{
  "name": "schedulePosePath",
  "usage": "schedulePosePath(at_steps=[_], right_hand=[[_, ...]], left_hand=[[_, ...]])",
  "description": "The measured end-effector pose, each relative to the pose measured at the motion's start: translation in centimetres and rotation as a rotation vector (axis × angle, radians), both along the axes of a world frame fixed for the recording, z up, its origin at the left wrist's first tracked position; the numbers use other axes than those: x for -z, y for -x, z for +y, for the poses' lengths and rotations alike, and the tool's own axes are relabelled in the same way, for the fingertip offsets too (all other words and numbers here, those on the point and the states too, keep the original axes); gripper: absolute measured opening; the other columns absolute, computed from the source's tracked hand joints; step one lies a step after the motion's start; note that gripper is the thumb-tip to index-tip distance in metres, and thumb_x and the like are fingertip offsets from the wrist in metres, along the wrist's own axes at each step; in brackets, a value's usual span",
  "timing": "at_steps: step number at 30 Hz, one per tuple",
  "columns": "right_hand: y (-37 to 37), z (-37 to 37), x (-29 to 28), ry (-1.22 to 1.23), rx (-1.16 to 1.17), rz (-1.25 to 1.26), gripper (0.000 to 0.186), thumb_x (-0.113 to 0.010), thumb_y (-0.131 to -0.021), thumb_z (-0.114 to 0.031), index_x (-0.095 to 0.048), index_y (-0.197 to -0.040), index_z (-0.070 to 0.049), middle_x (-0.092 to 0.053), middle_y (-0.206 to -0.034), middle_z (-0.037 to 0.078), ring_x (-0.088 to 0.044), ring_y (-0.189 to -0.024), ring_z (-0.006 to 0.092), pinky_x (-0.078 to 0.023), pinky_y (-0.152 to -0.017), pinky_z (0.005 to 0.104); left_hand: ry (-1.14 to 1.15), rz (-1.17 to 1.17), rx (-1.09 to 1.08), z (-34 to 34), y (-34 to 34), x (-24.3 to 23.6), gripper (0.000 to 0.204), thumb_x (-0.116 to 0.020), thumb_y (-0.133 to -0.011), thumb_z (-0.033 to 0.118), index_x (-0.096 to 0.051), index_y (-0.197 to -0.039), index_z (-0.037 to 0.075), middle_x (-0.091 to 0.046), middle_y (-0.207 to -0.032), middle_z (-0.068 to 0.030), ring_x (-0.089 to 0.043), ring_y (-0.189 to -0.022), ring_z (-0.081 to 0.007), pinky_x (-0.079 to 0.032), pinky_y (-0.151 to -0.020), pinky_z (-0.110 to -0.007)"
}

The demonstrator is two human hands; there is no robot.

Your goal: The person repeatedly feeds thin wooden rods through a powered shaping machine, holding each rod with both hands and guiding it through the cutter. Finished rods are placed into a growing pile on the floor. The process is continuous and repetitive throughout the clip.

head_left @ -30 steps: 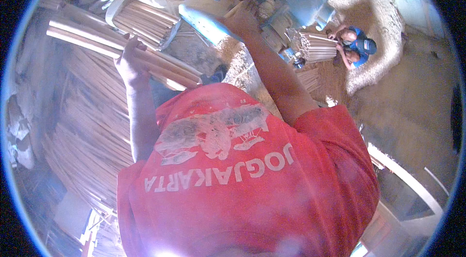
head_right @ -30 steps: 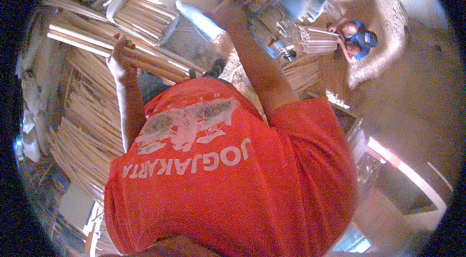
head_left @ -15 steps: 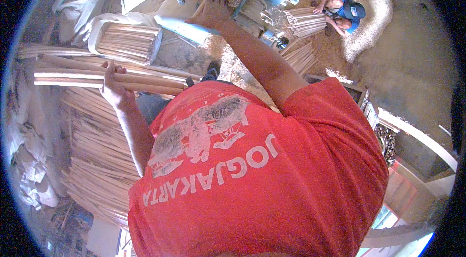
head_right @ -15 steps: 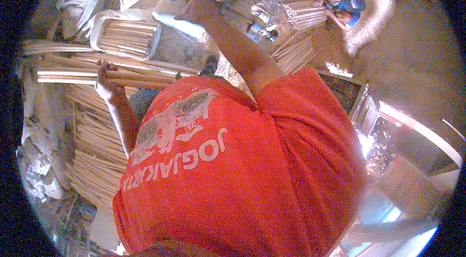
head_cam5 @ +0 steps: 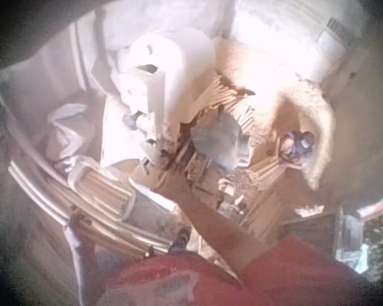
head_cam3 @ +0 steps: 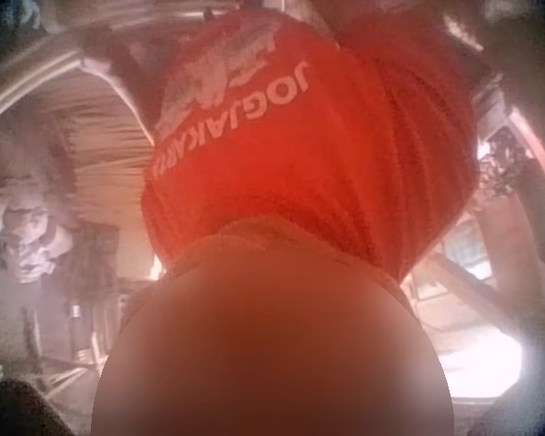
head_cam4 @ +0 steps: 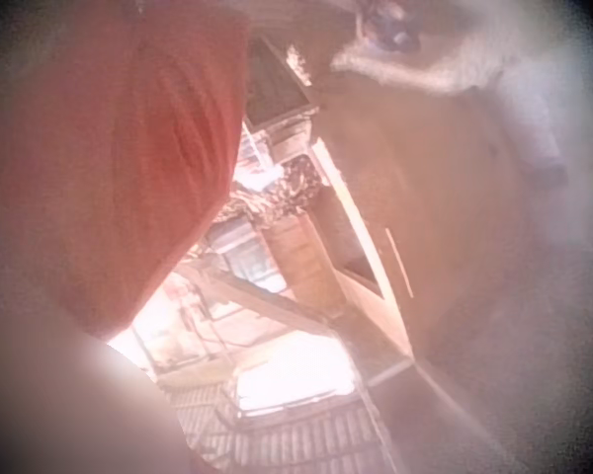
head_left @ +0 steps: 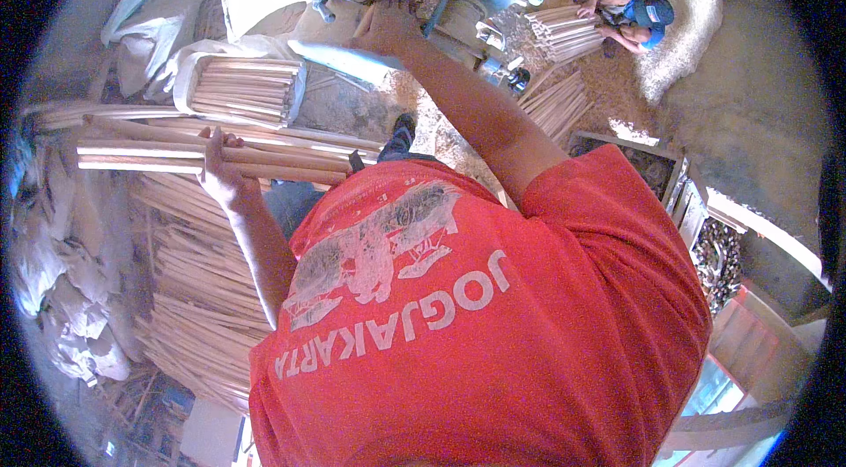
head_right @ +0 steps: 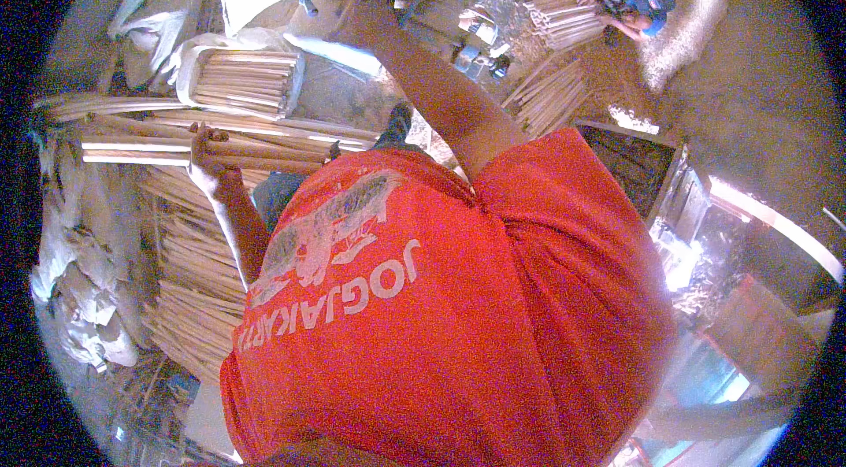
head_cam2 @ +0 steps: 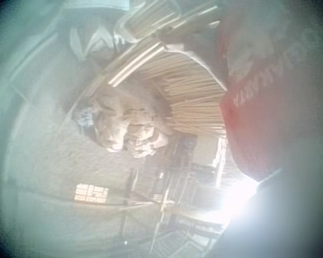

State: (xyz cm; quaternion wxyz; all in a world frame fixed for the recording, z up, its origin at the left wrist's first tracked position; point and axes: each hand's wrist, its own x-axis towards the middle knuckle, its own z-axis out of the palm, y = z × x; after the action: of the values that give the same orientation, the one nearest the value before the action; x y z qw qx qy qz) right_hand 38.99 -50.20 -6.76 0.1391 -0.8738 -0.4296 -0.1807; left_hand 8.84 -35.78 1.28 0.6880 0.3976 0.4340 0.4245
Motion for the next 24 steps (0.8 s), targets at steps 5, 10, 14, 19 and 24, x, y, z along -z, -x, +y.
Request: schedulePosePath(at_steps=[5, 10, 14, 19, 24], right_hand=[[-1.8, 0.2, 1.6, 0.136, -0.049, 0.4, 0.137, -0.076, -0.059, -0.075, -0.026, -0.143, 0.02, -0.029, -0.147, 0.044, -0.031, -0.138, 0.0564, -0.028, -0.116, 0.0557], [-2.2, 0.8, 3.8, -0.121, 0.117, 0.524, 0.135, -0.076, -0.063, -0.072, -0.021, -0.145, 0.021, -0.025, -0.149, 0.043, -0.028, -0.14, 0.056, -0.025, -0.116, 0.0607], [-2.7, 1.0, 4.5, 0.032, 0.165, 0.433, 0.142, -0.081, -0.059, -0.064, -0.004, -0.145, 0.019, -0.017, -0.15, 0.044, -0.027, -0.139, 0.056, -0.026, -0.116, 0.0567], [-3.1, 1.0, 4.6, 0.041, 0.172, 0.454, 0.14, -0.081, -0.058, -0.063, -0.008, -0.144, 0.02, -0.02, -0.149, 0.044, -0.03, -0.137, 0.0556, -0.028, -0.115, 0.0563], [-3.6, 1.2, 4.2, 0.073, 0.179, 0.465, 0.138, -0.082, -0.058, -0.063, -0.013, -0.144, 0.02, -0.023, -0.148, 0.043, -0.034, -0.135, 0.0551, -0.03, -0.114, 0.0559]], left_hand=[[-0.181, 0.075, 0.059, -0.6, 0.3, 0.3, 0.039, -0.065, -0.089, 0.009, -0.053, -0.122, -0.006, -0.055, -0.083, -0.0069, -0.057, -0.074, -0.0165, -0.05, -0.07, -0.028], [-0.055, 0.009, 0.006, -0.5, -0.3, -0.1, 0.034, -0.065, -0.089, 0.006, -0.055, -0.119, -0.004, -0.054, -0.083, -0.0054, -0.056, -0.072, -0.0148, -0.05, -0.069, -0.029], [-0.034, 0.05, -0.007, -0.4, -0.5, -0.4, 0.032, -0.065, -0.088, 0.003, -0.056, -0.119, -0.002, -0.054, -0.082, -0.0037, -0.055, -0.071, -0.0142, -0.049, -0.068, -0.03], [0.056, 0.033, -0.007, 0.1, -0.4, -0.4, 0.03, -0.066, -0.087, 0.003, -0.057, -0.116, 0.001, -0.053, -0.079, -0.0019, -0.054, -0.071, -0.0137, -0.049, -0.068, -0.031], [-0.023, 0.135, -0.02, 0.0, -0.4, -0.1, 0.027, -0.066, -0.088, 0.005, -0.058, -0.114, 0.002, -0.053, -0.078, -0.0016, -0.054, -0.07, -0.0132, -0.048, -0.067, -0.03]])
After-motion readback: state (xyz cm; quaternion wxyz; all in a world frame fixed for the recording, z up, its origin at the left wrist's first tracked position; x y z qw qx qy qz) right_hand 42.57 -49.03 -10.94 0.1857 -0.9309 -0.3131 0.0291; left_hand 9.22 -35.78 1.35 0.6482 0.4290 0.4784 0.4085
